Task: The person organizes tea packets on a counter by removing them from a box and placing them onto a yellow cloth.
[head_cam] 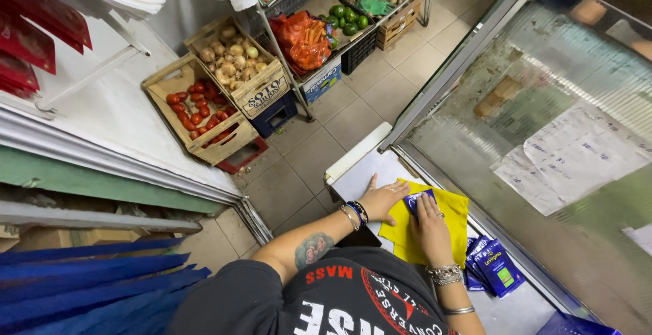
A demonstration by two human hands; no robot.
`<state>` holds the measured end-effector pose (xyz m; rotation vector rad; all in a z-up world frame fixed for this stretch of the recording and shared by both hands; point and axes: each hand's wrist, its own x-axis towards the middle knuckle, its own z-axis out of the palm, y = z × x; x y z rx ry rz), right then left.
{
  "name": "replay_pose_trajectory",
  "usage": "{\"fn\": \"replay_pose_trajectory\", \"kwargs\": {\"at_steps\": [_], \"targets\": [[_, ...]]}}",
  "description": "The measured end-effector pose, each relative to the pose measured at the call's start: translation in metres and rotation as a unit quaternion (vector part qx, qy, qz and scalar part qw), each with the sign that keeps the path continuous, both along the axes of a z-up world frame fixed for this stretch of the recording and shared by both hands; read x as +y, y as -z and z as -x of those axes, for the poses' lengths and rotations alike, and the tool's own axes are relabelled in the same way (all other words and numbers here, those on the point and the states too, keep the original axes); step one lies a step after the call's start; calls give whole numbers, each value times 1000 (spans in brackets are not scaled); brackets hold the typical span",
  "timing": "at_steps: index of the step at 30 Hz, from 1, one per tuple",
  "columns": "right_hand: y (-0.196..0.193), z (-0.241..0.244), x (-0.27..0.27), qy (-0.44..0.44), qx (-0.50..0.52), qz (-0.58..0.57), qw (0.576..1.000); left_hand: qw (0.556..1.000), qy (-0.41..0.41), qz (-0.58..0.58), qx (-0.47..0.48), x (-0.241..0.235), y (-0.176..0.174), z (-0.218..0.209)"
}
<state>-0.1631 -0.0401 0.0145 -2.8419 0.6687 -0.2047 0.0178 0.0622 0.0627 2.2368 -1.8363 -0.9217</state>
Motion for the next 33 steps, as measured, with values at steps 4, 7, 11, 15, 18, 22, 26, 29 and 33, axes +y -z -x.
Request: {"fn": "replay_pose_trajectory", "kwargs": {"at_steps": [4, 7, 11, 15, 18, 22, 26, 29, 33], "targets": [[12, 3, 8, 25, 60, 89, 994, 1000, -12, -3, 16, 1, -5, 2], [24, 1, 11, 41, 98, 101, 989, 1000, -3, -2, -3, -1, 0, 4], [34, 0, 4, 14, 65, 102, 993, 1000, -26, 11, -7, -2, 1, 8], [33, 0, 0, -34, 26, 62, 997, 999, -30, 9, -9, -3, 4, 8], [22, 0, 2, -87, -14, 52, 995, 1000, -28, 6, -10, -3, -3, 9], [7, 3, 11, -135, -7, 16, 991, 1000, -24, 7, -17, -7, 9, 7], [1, 6, 11, -151, 10, -63, 986, 1000, -13, 0, -21, -7, 3, 8], [-5, 11, 12, -162, 23, -86, 983, 1000, 0, -11, -15, -1, -26, 9], [-9, 18, 12, -197, 4, -138, 971, 999, 33, -41, -13, -4, -17, 3]]}}
